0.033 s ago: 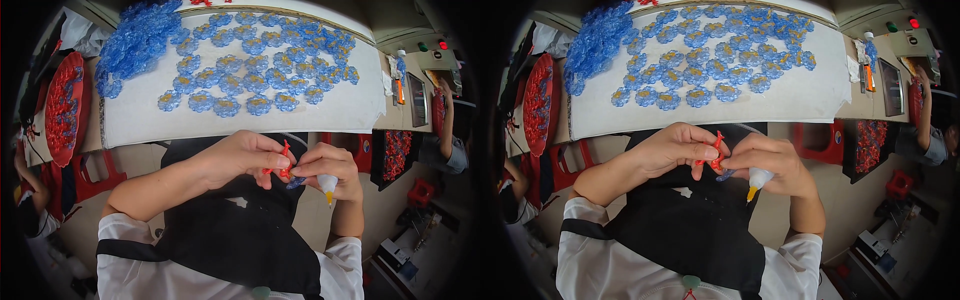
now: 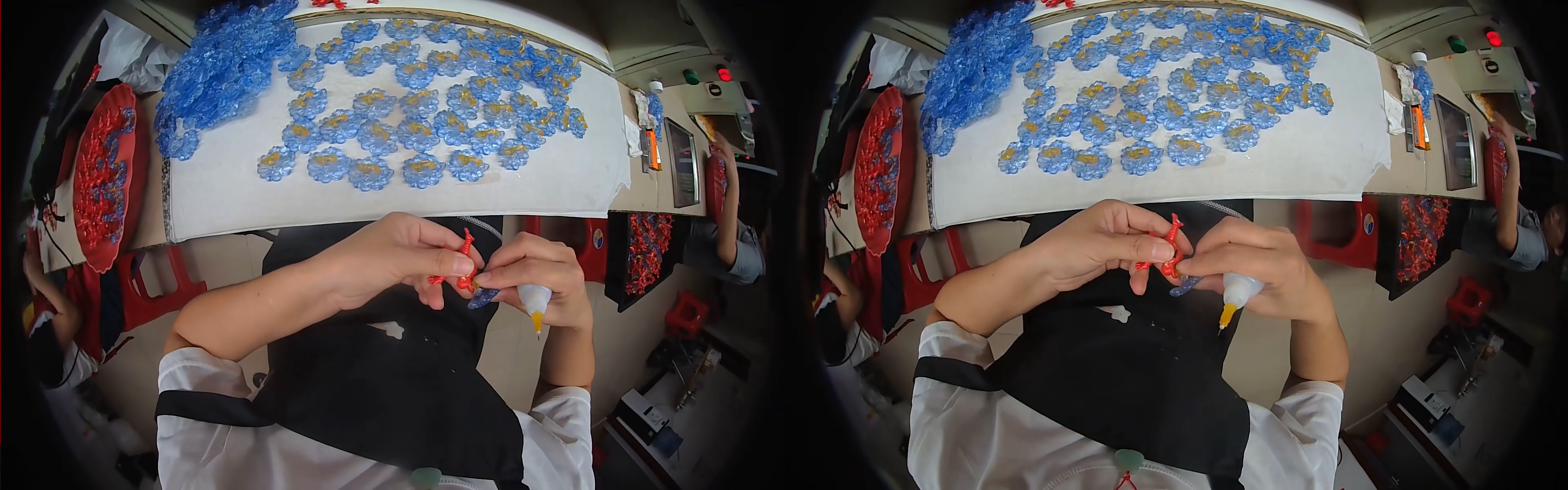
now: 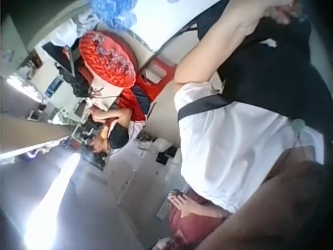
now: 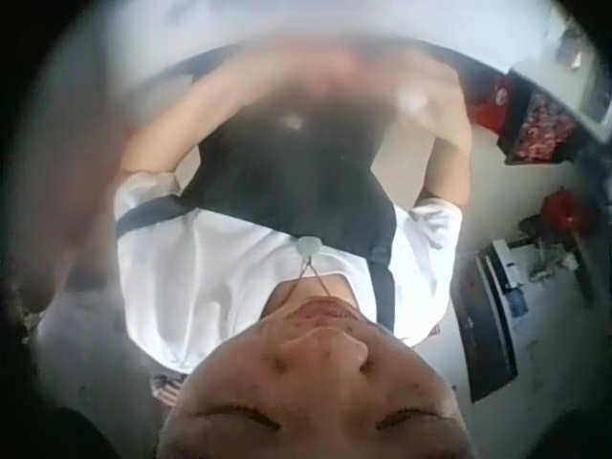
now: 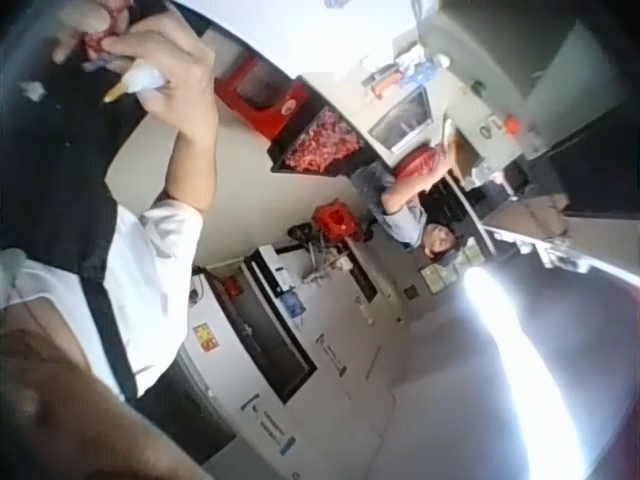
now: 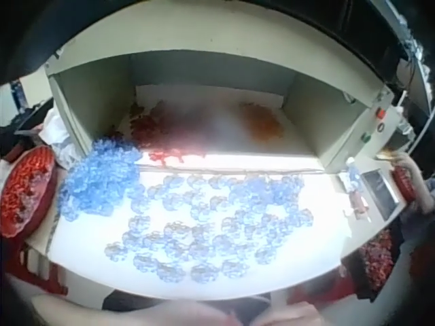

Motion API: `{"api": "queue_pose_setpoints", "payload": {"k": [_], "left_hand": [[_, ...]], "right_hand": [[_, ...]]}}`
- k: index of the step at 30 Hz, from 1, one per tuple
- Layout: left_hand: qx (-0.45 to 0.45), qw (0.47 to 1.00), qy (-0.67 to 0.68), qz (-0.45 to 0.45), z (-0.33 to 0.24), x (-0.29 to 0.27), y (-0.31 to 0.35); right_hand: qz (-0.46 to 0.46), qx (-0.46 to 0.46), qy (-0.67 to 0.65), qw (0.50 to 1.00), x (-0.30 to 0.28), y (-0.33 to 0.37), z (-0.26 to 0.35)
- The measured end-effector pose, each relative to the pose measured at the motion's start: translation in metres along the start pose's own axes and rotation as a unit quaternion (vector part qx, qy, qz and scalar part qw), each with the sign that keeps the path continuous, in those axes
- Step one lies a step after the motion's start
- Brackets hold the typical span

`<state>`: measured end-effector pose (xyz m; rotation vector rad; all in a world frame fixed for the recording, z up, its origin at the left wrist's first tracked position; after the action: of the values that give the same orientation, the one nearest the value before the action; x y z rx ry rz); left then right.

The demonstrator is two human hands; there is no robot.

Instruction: The person assembles small red plastic toy parts by applying glue from a bottle and attaching the parts together.

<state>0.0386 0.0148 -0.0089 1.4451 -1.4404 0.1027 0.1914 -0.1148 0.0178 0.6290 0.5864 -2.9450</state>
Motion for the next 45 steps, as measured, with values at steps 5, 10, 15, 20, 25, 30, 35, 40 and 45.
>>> {"api": "queue_pose_setpoints", "payload": {"k": [5, 10, 15, 20, 25, 30, 35, 40, 45], "left_hand": [[0.001, 0.999, -0.015, -0.031, -0.002, 0.001, -0.001], [0.034, 0.996, -0.074, -0.026, -0.010, 0.005, 0.000], [0.054, 0.994, -0.089, -0.030, -0.013, 0.007, 0.004], [0.058, 0.993, -0.090, -0.041, -0.011, 0.007, 0.004], [0.049, 0.993, -0.098, -0.052, -0.008, 0.005, 0.004], [0.050, 0.993, -0.094, -0.050, -0.009, 0.006, 0.003], [0.071, 0.991, -0.108, -0.034, -0.012, 0.004, 0.003], [0.139, 0.984, -0.103, -0.040, -0.009, 0.003, 0.005], [0.156, 0.982, -0.104, -0.013, -0.006, 0.000, 0.009]], "right_hand": [[-0.041, 0.022, 0.033, 0.998, 0.004, 0.001, 0.000], [-0.072, 0.026, 0.097, 0.992, 0.008, 0.000, 0.005], [-0.071, -0.010, 0.132, 0.989, 0.008, 0.001, 0.004], [-0.085, -0.003, 0.127, 0.988, 0.012, 0.000, 0.003], [-0.081, -0.012, 0.113, 0.990, 0.014, 0.001, -0.001], [-0.091, -0.012, 0.106, 0.990, 0.013, 0.002, -0.001], [-0.092, -0.016, 0.134, 0.987, 0.012, 0.001, 0.004], [-0.097, -0.028, 0.144, 0.984, 0.016, 0.001, 0.002], [-0.099, -0.035, 0.185, 0.977, 0.017, -0.004, 0.004]]}}
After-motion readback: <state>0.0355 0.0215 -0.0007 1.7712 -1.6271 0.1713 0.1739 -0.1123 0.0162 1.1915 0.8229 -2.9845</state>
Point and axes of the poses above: each hand's wrist, its own y-axis away from the middle knuckle, its own x-axis out of the palm, z = x × y, the point moved 1 cm from there along -y, towards the middle knuckle, and after that the axes turned 10 degrees about -x, right-handed, at the moved point
